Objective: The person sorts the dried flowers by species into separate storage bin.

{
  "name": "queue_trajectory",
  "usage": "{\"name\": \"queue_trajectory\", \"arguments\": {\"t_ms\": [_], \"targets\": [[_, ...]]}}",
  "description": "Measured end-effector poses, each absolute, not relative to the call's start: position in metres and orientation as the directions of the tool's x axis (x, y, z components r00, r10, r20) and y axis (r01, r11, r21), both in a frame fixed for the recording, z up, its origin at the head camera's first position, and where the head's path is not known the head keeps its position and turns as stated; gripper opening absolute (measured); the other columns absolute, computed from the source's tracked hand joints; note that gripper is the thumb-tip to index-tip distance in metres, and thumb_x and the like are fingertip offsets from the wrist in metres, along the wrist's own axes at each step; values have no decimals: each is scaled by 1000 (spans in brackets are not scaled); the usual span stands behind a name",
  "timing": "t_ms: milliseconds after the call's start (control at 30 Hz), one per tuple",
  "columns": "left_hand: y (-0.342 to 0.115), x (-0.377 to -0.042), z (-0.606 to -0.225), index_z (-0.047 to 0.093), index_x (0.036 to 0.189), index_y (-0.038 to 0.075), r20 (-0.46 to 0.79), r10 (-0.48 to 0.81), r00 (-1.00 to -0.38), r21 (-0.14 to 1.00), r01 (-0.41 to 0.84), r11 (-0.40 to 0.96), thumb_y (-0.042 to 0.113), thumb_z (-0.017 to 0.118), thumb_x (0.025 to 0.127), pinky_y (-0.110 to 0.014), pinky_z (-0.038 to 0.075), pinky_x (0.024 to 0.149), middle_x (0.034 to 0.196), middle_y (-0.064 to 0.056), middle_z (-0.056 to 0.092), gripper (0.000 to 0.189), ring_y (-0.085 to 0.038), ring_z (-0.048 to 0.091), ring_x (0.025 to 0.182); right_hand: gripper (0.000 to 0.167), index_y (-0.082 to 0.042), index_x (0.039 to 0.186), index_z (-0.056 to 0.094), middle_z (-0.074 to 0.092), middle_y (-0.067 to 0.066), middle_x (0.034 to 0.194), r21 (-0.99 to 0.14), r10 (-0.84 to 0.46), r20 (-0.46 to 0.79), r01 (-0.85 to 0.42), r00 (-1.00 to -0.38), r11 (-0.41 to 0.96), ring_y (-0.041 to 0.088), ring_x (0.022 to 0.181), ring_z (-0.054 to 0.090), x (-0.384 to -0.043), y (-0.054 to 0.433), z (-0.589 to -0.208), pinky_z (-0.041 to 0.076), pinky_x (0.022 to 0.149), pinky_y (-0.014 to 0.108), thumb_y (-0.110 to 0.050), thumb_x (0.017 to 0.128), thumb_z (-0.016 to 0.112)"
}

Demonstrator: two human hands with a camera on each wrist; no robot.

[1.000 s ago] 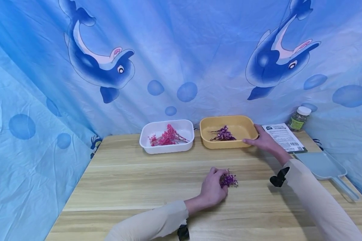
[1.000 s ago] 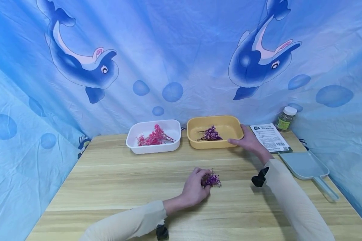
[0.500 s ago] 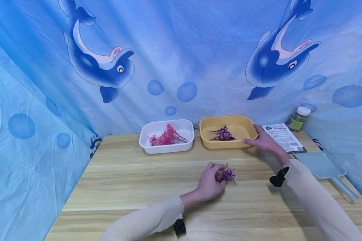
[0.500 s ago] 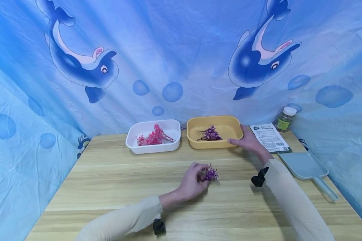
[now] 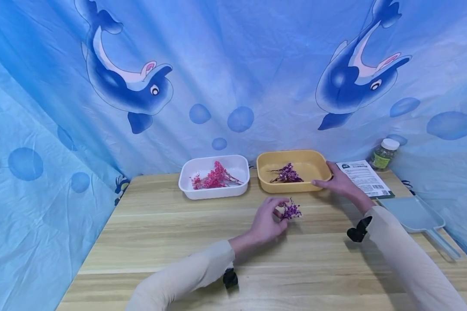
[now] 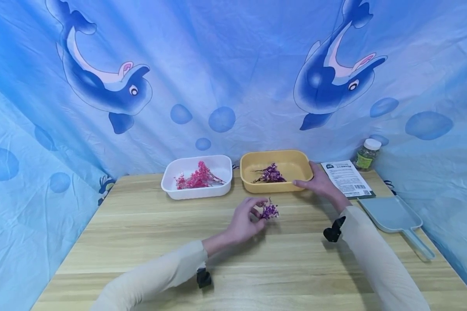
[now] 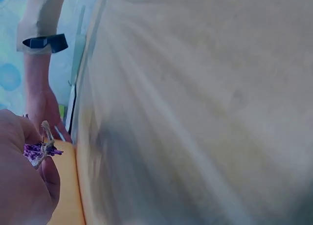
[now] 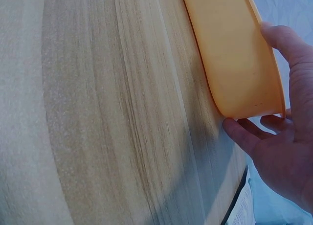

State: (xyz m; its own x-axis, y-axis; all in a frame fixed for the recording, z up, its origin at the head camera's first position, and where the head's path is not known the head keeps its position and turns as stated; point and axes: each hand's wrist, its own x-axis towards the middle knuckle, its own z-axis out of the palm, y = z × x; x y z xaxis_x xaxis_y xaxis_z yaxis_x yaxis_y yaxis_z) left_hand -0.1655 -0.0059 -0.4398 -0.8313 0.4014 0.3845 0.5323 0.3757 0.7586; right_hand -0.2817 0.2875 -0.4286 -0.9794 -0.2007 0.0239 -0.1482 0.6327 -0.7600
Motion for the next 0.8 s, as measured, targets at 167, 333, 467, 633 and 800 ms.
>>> {"name": "queue_trajectory", "arguments": {"t_ms": [167,333,467,633,800], "targets": [[-7,-182,-435,54,137,1,414,391,-822,745,553,374,-11,77,75,-23,58,71,115,-16,56,68,-14,62,82,109,8,156,6,25,40,151,-764,-204,29,-153,-979,627,54,134,34,-281,286,-427,30,111,62,-41,88,76],[-6,-203,-424,51,141,0,424,371,-826,746,551,374,-11,76,76,-24,58,67,116,-16,55,70,-16,62,83,106,8,156,8,28,40,149,-768,-211,37,-163,-977,620,53,132,36,-279,285,-426,32,110,62,-37,89,76],[-5,-223,-413,50,141,-2,458,358,-814,729,574,372,-11,75,76,-32,59,71,120,-20,55,70,-23,63,83,106,8,156,8,27,39,150,-766,-209,31,-158,-977,623,53,133,36,-279,285,-427,31,110,62,-38,89,76],[-5,-248,-400,48,142,-2,472,327,-818,696,574,431,-8,75,78,-33,58,75,121,-21,55,70,-29,66,85,107,7,156,7,25,39,151,-764,-203,32,-155,-979,626,53,134,34,-279,284,-426,31,110,62,-39,89,76],[-4,-269,-393,48,144,2,449,295,-844,671,536,512,-3,74,80,-23,53,71,123,-17,56,70,-26,67,86,107,8,156,7,25,39,151,-774,-201,37,-155,-979,613,53,134,35,-280,286,-427,32,110,61,-37,89,77]]}}
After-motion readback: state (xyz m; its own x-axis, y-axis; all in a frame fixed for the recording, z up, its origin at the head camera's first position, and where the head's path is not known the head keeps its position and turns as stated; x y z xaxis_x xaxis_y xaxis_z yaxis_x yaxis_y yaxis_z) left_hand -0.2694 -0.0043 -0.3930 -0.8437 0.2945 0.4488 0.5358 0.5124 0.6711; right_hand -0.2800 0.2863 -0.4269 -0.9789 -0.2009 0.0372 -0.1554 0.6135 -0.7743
